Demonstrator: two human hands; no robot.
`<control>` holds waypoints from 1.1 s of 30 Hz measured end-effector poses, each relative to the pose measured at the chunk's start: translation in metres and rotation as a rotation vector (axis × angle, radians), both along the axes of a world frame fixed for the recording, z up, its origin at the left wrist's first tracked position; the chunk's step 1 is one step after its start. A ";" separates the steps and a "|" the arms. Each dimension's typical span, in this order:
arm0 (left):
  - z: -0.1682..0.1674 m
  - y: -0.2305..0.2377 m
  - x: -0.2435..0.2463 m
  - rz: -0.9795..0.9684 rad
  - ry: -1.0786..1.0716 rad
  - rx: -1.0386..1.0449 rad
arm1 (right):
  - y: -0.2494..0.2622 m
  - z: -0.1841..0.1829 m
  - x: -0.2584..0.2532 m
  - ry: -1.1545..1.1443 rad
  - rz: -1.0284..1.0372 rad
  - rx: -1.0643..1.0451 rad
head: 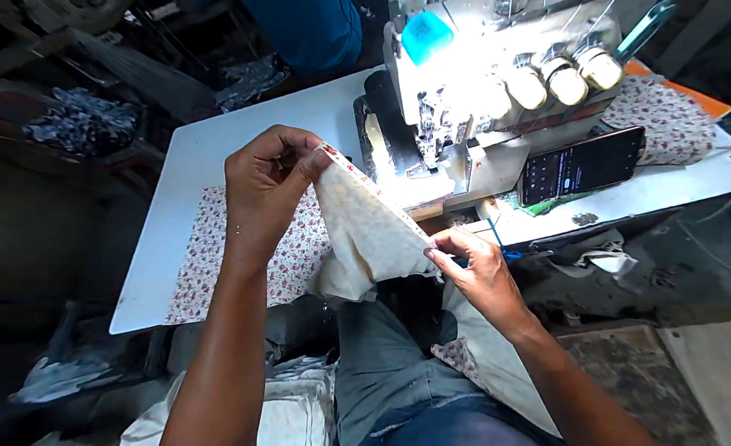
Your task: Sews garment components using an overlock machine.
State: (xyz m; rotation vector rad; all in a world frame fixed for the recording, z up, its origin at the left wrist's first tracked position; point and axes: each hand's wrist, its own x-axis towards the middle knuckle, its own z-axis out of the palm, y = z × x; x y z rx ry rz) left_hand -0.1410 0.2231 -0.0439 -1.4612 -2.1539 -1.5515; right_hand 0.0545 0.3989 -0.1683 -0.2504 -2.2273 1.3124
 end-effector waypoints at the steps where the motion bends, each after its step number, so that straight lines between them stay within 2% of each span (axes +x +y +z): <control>1: 0.000 0.000 0.000 0.005 -0.003 0.006 | -0.001 0.000 0.001 -0.004 -0.008 -0.004; 5: 0.000 0.001 0.000 0.020 -0.007 0.017 | 0.002 -0.003 0.004 -0.026 -0.047 0.034; 9: -0.001 0.003 0.001 0.033 -0.021 0.025 | 0.002 -0.003 0.005 0.011 0.026 -0.074; 14: -0.001 0.005 0.005 0.026 -0.051 0.052 | -0.001 -0.004 0.006 0.036 -0.022 -0.009; 19: -0.002 0.002 0.011 0.028 -0.058 0.049 | -0.003 -0.001 0.009 0.016 -0.006 -0.082; 25: 0.001 -0.001 0.010 0.011 -0.034 0.043 | -0.004 0.000 0.010 0.012 -0.052 0.012; 33: 0.002 -0.004 0.011 0.005 0.005 0.054 | -0.003 0.004 0.012 -0.034 -0.016 -0.083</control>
